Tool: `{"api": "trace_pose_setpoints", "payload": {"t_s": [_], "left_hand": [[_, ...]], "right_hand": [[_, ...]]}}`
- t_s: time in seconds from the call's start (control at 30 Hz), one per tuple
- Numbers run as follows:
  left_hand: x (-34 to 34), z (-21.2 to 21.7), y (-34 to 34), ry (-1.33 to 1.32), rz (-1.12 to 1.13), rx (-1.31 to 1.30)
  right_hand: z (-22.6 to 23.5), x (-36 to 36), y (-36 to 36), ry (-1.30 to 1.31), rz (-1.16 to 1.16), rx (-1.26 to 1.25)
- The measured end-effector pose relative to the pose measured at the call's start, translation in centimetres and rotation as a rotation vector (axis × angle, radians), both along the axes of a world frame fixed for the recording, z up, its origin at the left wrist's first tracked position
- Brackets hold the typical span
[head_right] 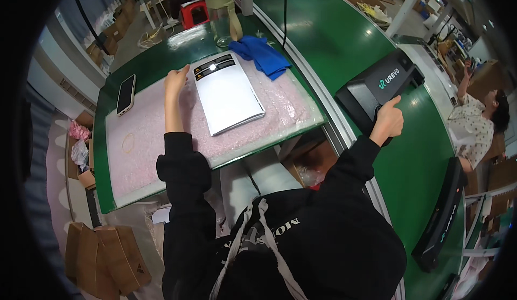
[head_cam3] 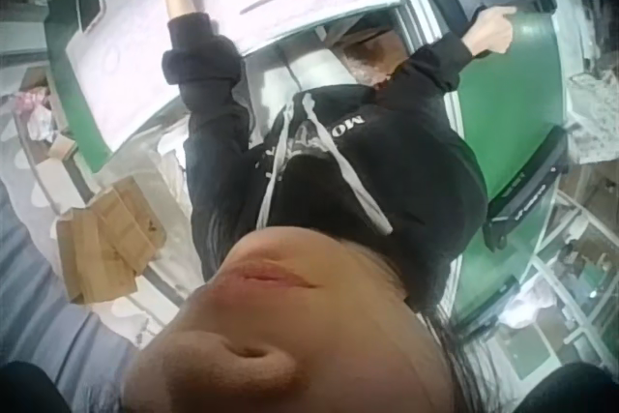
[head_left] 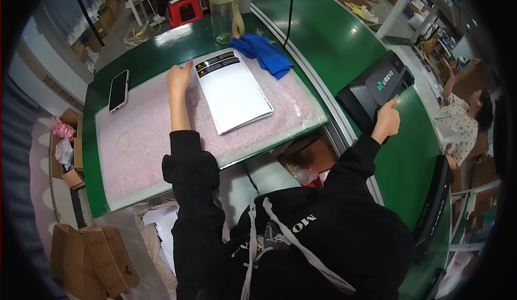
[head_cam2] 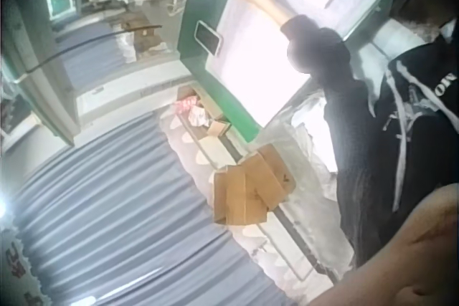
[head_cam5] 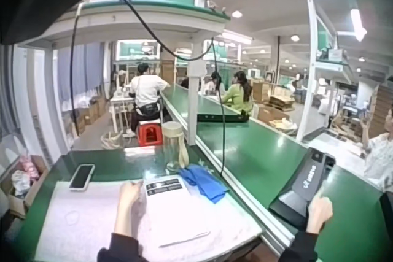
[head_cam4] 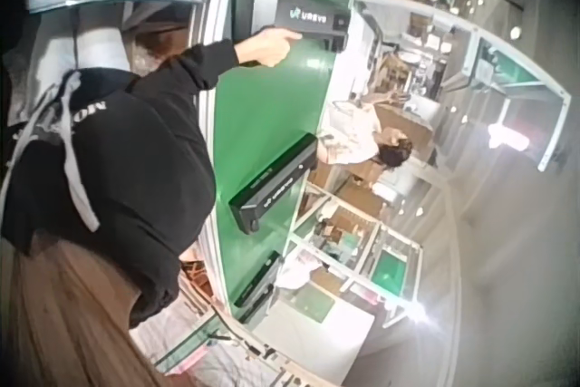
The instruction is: Applying small adhesive labels to a black plastic product housing on an assembly line.
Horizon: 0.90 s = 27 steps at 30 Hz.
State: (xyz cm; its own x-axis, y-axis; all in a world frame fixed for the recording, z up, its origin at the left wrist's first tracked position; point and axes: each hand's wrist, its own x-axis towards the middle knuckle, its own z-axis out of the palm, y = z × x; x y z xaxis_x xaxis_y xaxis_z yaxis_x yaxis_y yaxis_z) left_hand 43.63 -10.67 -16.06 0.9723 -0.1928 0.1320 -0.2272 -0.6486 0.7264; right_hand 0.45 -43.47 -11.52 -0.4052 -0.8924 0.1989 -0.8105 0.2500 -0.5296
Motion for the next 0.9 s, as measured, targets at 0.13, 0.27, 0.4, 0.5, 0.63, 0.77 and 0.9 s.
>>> {"api": "trace_pose_setpoints", "payload": {"t_s": [0.13,0.27,0.4,0.5,0.63,0.77,0.9], "left_hand": [[0.2,-0.6,-1.5,-0.002,0.024,-0.049],[-0.6,-1.2,-1.6,0.058,0.045,-0.191],[-1.0,-0.2,-0.9,0.251,0.065,-0.612],[-1.1,0.4,-0.3,0.414,0.027,-0.869],[-1.1,0.5,-0.3,0.565,-0.033,-1.050],[-1.9,0.6,-0.2,0.475,0.012,-0.921],[-2.0,2.4,0.3,0.293,0.067,-0.803]], "right_hand": [[-0.8,1.9,-2.5,0.035,0.053,0.039],[-1.5,2.7,-3.1,0.200,0.009,-0.082],[2.4,6.5,-0.9,0.175,0.280,-0.397],[8.1,12.6,2.3,-0.234,0.993,-0.249],[11.9,22.5,9.2,-0.344,1.889,-0.279],[11.5,29.5,15.2,0.009,2.117,-0.069],[9.7,32.1,16.5,0.162,2.109,-0.019]]}}
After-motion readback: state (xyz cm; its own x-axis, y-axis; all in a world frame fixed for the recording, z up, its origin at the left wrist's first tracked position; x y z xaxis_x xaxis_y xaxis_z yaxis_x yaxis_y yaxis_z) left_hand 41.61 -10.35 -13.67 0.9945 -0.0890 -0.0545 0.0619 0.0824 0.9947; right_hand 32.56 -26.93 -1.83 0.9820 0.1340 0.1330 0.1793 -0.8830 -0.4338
